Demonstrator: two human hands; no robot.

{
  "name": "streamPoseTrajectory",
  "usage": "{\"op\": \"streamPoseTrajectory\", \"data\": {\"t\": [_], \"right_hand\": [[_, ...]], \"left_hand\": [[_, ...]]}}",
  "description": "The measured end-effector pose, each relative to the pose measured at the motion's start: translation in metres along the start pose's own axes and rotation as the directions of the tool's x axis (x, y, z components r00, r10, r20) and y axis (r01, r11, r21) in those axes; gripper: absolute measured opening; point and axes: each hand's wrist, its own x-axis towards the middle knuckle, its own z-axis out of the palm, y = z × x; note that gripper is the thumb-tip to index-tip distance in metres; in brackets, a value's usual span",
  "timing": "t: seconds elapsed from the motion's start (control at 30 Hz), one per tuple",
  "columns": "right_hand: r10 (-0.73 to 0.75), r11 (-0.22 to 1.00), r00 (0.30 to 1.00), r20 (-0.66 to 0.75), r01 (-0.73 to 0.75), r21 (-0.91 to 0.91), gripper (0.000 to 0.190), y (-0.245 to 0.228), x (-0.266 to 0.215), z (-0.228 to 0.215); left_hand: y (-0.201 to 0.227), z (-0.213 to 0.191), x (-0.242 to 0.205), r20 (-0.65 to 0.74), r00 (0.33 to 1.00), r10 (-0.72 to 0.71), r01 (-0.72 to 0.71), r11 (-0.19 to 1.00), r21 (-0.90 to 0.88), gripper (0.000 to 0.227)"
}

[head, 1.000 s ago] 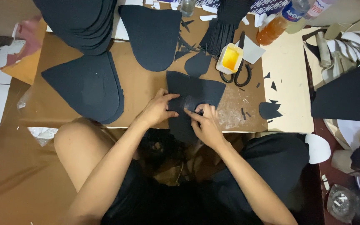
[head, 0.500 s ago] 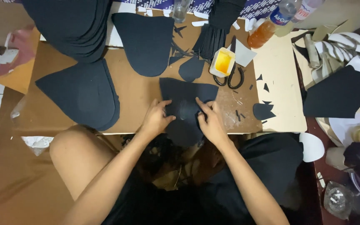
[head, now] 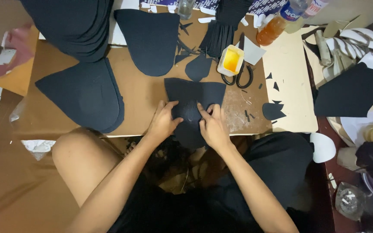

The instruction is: Gluing and assembling multiple black material pieces together on a work surface to create a component.

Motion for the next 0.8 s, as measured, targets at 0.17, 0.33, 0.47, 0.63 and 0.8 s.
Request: {"op": "streamPoseTrajectory", "data": {"t": [0.17, 0.33, 0.47, 0.63, 0.8], "right_hand": [[-0.077, 0.970, 0.997, 0.023, 0.080, -0.231, 0.052, -0.014, -0.029, -0.015], [-0.138, 0.927, 0.989, 0.047, 0.146, -0.346, 0.049, -0.022, -0.042, -0.014], [-0.157, 0.923, 0.987, 0.018, 0.153, -0.353, 0.048, -0.024, -0.033, -0.006], [-0.167, 0.906, 0.986, -0.012, 0.148, -0.397, 0.049, -0.017, -0.014, -0.001], [-0.249, 0.872, 0.961, -0.122, 0.168, -0.459, 0.045, -0.022, -0.006, 0.001]], "left_hand": [[-0.005, 0.005, 0.002, -0.021, 0.999, 0.029, -0.029, 1.000, -0.012, 0.062], [-0.008, 0.003, 0.004, -0.023, 0.998, 0.060, -0.061, 0.997, -0.042, 0.060], [-0.011, 0.005, 0.006, -0.003, 0.998, 0.062, -0.062, 0.997, -0.035, 0.062], [-0.010, 0.002, 0.007, 0.007, 0.999, 0.048, -0.047, 0.997, -0.061, 0.063], [-0.008, -0.001, 0.008, 0.035, 0.999, 0.023, -0.020, 0.996, -0.085, 0.063]]}}
